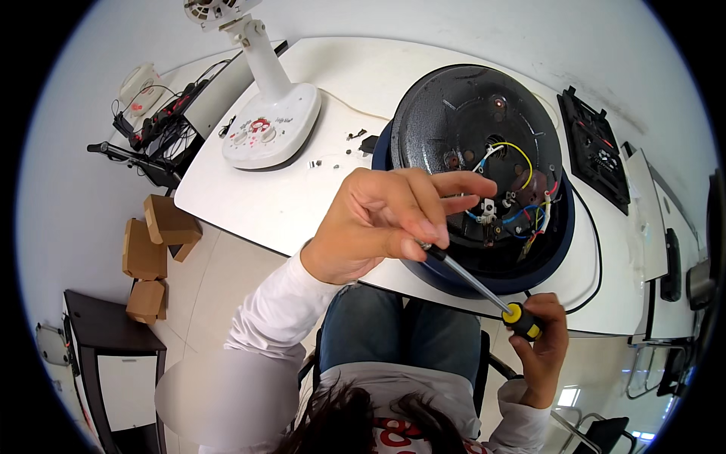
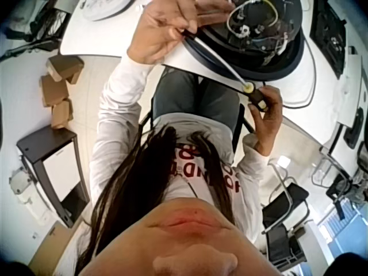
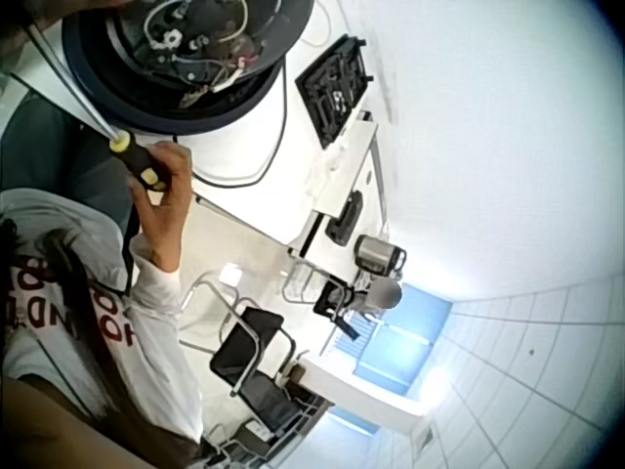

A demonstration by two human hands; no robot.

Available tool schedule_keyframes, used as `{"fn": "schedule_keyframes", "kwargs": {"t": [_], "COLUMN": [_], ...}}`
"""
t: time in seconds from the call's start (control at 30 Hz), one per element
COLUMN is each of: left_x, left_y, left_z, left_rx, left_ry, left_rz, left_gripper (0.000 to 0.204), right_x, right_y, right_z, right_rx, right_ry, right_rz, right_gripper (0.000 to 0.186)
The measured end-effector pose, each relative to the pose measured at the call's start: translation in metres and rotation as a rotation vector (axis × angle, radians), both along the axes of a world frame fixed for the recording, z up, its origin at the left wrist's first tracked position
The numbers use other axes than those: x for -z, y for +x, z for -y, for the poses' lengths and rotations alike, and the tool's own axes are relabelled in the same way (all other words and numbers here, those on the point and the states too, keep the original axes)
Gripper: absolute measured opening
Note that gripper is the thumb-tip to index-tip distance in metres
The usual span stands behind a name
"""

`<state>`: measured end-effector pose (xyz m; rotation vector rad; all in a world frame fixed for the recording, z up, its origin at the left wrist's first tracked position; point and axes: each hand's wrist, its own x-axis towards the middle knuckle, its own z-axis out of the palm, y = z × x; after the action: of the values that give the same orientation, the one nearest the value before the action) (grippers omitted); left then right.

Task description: The person uses a screwdriver to tighten screws on the internal wiring of a disassembled circular appliance base. They repeatedly adjust wires and fasten components while holding the device steady with the other hand.

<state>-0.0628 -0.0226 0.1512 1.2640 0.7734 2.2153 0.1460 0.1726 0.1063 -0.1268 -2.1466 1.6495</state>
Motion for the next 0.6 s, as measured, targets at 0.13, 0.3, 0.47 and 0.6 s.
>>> {"fn": "schedule_keyframes", "kwargs": {"t": [0.13, 0.3, 0.47, 0.6], "left_x": [-0.002, -0.001, -0.004, -0.005], "left_y": [-0.004, 0.0, 0.007, 0.01], "left_z": [0.005, 0.007, 0.009, 0.011], "left_rx": [-0.073, -0.15, -0.108, -0.116], "left_ry": [-0.019, -0.051, -0.03, -0.027], "left_rz": [0.001, 0.028, -0.003, 0.007], "left_gripper": [0.013, 0.014, 0.015, 0.015], "right_x": [-0.005, -0.002, 0.007, 0.006], "right_y": [0.008, 0.003, 0.001, 0.006], "right_z": [0.0, -0.001, 0.007, 0.007], "right_rx": [-0.167, -0.109, 0.006, -0.123], "right_ry": [-0.176, -0.01, 0.083, -0.109], "right_rz": [0.168, 0.103, -0.023, 0.067], "right_gripper": [0.057, 0.047, 0.045, 0.044]}}
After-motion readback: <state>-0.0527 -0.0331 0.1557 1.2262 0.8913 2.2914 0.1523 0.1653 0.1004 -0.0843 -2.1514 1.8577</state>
